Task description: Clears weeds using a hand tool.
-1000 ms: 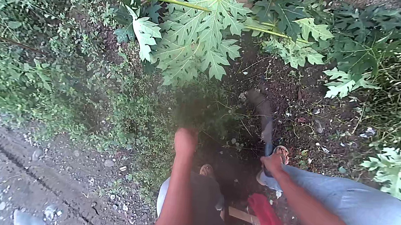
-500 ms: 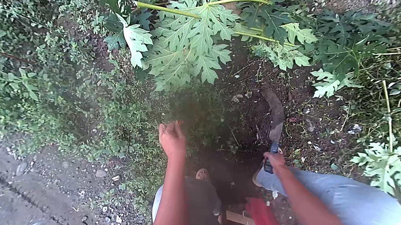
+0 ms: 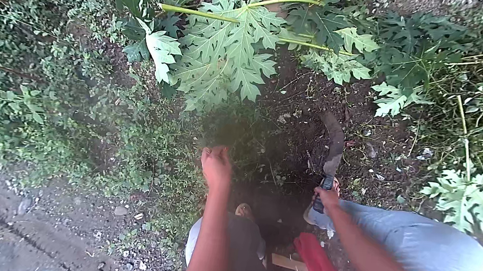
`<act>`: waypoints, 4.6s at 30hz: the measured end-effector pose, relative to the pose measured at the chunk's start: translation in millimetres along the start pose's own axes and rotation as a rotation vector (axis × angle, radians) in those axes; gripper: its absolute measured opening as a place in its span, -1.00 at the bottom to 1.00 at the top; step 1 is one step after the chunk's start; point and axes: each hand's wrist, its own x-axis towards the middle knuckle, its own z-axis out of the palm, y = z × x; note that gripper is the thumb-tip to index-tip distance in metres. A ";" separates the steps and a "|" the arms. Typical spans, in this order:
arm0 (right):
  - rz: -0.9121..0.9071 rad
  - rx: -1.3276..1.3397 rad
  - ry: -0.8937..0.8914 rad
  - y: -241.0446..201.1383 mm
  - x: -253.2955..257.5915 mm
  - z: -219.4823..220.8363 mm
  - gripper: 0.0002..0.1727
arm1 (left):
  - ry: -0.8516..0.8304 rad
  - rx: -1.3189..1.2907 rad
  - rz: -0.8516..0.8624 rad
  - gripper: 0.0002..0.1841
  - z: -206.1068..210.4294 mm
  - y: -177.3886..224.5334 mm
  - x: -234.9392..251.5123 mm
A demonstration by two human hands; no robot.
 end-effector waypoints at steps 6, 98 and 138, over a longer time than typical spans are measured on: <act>0.033 -0.928 -0.200 51.3 -24.2 -53.8 -0.42 | -0.038 -0.015 0.011 -0.75 10.5 18.6 1.4; -0.222 -0.352 -0.105 -92.2 59.3 76.7 -0.44 | 0.422 -0.780 -0.302 -0.59 -17.7 -46.5 9.4; -0.043 0.018 -0.184 -101.0 39.9 213.8 -0.70 | 0.336 -0.859 -0.336 -0.61 -6.9 -31.8 11.3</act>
